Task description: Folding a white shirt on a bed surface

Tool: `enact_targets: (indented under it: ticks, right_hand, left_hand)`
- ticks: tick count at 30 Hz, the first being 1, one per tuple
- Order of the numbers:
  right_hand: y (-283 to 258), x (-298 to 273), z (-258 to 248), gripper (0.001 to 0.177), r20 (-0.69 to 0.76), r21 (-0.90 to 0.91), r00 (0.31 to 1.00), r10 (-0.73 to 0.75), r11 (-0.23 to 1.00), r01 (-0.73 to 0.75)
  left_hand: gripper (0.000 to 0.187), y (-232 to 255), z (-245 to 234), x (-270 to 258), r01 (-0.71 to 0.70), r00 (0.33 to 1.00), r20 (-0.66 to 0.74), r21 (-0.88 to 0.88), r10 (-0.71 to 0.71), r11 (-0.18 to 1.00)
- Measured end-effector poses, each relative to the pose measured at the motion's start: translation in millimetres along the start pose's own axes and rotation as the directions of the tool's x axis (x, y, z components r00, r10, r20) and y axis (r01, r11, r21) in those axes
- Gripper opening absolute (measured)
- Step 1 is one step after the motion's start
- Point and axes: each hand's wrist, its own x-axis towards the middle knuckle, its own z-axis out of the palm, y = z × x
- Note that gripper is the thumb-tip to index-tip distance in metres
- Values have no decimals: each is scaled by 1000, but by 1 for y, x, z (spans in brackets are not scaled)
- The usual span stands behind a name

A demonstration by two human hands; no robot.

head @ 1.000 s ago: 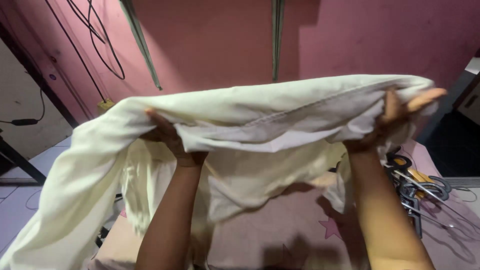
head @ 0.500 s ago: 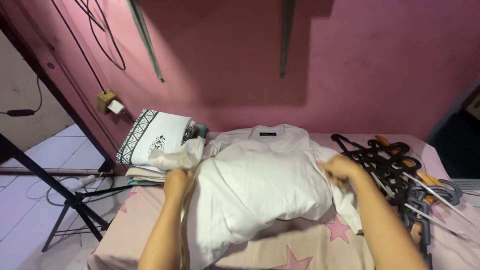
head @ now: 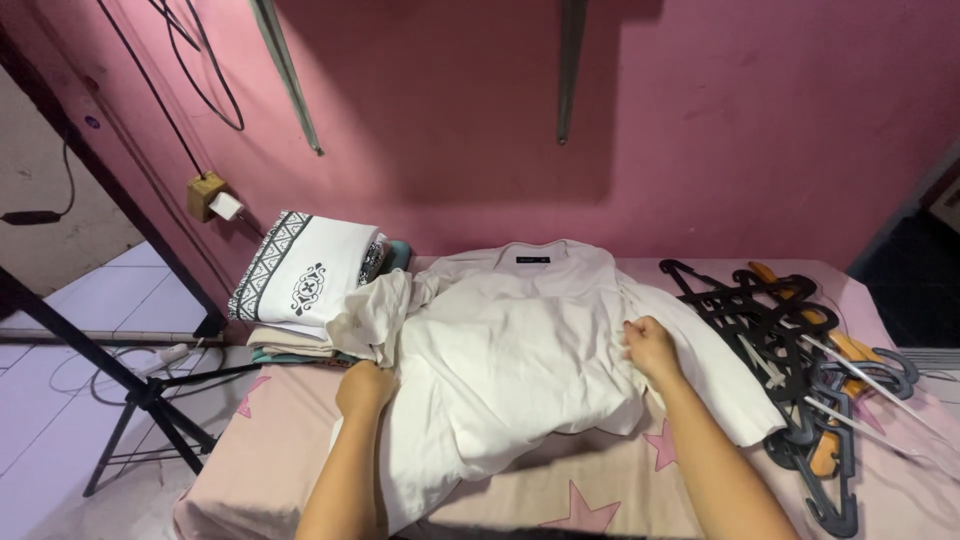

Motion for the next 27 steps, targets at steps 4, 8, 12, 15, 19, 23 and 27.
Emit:
enact_targets:
  ticks: [4, 8, 12, 15, 19, 23, 27]
  right_hand:
    - [-63, -61, -37, 52, 224, -721, 972, 75, 684, 113]
    - [-31, -48, -44, 49, 312, -733, 852, 420, 677, -66]
    - [-58, -82, -34, 62, 439, -839, 878, 190, 435, 326]
    - [-60, -93, -24, 35, 349, -779, 933, 91, 582, 234]
    - [-49, -59, -27, 39, 47, 375, 999, 4, 927, -21]
    - [-56, -32, -71, 19, -174, 468, 981, -82, 870, 156]
    - [-4, 53, -133, 27, -254, 242, 933, -254, 918, 316]
  left_hand:
    - [56, 19, -57, -46, 29, 998, 50, 45, -31, 999]
    - [66, 34, -93, -85, 9, 979, 200, 66, -23, 998]
    - [63, 24, -45, -56, -6, 994, 105, 81, -3, 997]
    - [59, 32, -36, -61, -44, 993, -108, 66, 51, 997]
    - [75, 37, -47, -66, -39, 998, -52, -6, 38, 999]
    - [54, 9, -7, -21, 5, 999, -39, 29, -4, 1000]
    - [43, -4, 25, 5, -32, 997, 78, 89, 25, 995]
